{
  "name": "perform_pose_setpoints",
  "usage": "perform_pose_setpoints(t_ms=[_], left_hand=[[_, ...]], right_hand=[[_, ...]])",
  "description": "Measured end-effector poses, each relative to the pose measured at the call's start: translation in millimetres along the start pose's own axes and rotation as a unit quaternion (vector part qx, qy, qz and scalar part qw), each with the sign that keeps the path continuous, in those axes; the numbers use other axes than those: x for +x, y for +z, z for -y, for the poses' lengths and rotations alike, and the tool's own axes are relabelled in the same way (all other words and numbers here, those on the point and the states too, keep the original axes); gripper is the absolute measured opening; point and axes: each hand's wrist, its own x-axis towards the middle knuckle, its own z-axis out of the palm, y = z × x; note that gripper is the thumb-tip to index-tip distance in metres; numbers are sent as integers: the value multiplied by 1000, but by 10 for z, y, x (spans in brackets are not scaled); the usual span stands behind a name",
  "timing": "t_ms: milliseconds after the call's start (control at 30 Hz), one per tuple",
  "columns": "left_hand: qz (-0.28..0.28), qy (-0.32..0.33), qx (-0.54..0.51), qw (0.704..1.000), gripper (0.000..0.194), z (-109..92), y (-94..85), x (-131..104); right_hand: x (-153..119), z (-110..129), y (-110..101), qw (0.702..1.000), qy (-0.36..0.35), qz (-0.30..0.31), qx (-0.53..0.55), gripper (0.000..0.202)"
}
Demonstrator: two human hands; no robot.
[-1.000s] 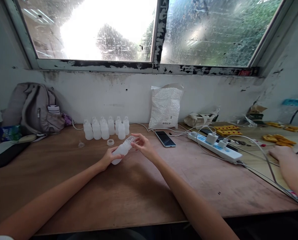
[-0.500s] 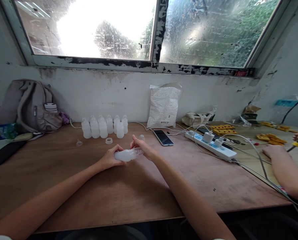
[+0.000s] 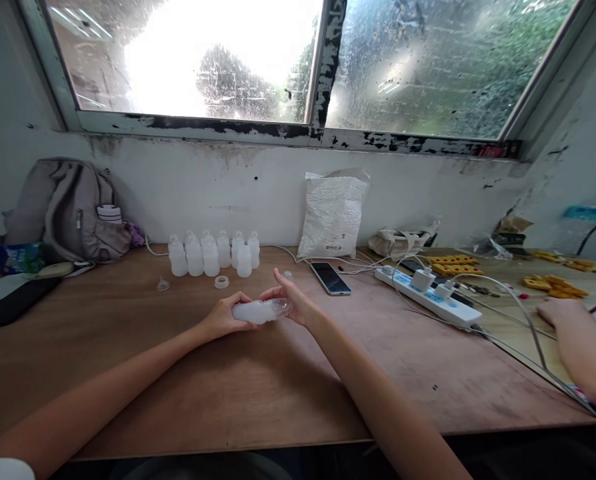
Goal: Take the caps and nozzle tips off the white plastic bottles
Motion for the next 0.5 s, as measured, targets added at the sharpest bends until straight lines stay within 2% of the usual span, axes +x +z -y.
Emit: perform_pose_setpoints(t_ms=[300, 500], left_hand=[[8, 0, 1, 1000, 45, -23, 17, -5], [5, 10, 18, 1000, 43, -9, 13, -10]], right_hand=[[0, 7, -5, 1000, 23, 3, 5, 64], [70, -80, -20, 1000, 23, 1, 4, 55]])
